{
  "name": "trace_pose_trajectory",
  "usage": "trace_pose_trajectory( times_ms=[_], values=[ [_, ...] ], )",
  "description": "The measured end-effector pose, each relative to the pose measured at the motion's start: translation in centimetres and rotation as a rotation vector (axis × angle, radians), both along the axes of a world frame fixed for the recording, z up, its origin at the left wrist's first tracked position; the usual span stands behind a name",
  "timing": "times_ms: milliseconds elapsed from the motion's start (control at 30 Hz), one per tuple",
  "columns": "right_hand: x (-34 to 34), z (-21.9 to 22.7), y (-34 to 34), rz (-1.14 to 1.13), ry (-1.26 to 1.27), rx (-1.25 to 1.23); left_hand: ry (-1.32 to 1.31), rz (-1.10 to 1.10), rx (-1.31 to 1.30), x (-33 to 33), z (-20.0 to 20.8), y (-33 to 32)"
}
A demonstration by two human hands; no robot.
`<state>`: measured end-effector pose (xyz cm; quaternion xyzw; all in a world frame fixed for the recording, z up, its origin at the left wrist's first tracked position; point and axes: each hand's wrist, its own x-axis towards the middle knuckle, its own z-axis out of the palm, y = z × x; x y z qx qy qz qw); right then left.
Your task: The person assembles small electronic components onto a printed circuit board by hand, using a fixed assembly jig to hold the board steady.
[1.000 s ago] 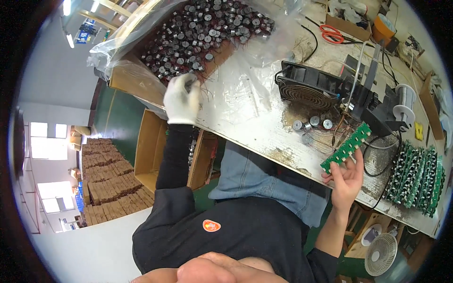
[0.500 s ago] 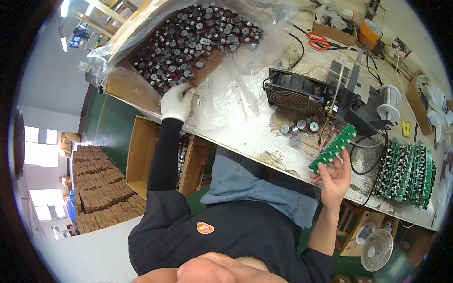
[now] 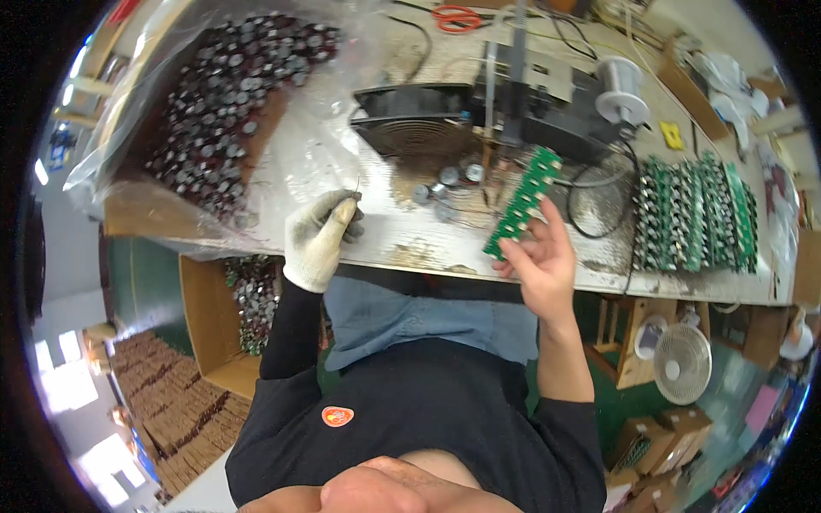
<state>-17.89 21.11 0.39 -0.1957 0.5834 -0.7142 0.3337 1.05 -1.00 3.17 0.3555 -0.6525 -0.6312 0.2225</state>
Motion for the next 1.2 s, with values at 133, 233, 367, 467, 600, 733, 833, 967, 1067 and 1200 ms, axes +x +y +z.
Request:
trace_pose_trajectory(
  times_ms=[133, 233, 367, 467, 600, 733, 833, 967, 1067, 1200],
  values=[
    [-0.3, 0.2, -0.1, 0.048, -0.081, -0.054, 0.026, -0.101, 0.207, -2.3, -0.1, 3.0],
    [-0.2, 0.7, -0.1, 0.087, -0.075, -0.028, 0.026, -0.177, 0.293, -4.0, -0.1, 4.7],
    [0.1, 1.4, -0.2, 0.057, -0.112, -0.047, -0.032, -0.197, 0.106, -5.9, -0.7, 6.3],
    [0.0, 1.7, -0.3, 0.064, -0.136, -0.037, -0.07, -0.281, -0.172, -6.8, -1.0, 6.3],
    [0.2, 1.7, -0.4, 0.036, -0.183, -0.04, -0.044, -0.3, -0.256, -7.6, -0.6, 6.6],
    [0.2, 1.6, -0.5, 0.035, -0.205, -0.053, -0.027, -0.306, -0.037, -7.9, -0.2, 6.9],
    [0.2, 1.7, -0.5, 0.041, -0.193, -0.05, -0.05, -0.28, 0.089, -8.1, 0.3, 7.1],
    [0.2, 1.8, -0.6, 0.041, -0.182, -0.074, -0.073, -0.289, 0.078, -8.3, -0.3, 6.8],
    [0.2, 1.6, -0.7, 0.019, -0.184, -0.095, -0.087, -0.293, 0.104, -8.5, -0.2, 6.6],
    [0.1, 1.5, -0.9, -0.005, -0.177, -0.113, -0.086, -0.319, 0.06, -8.7, -0.1, 6.3]
  ],
)
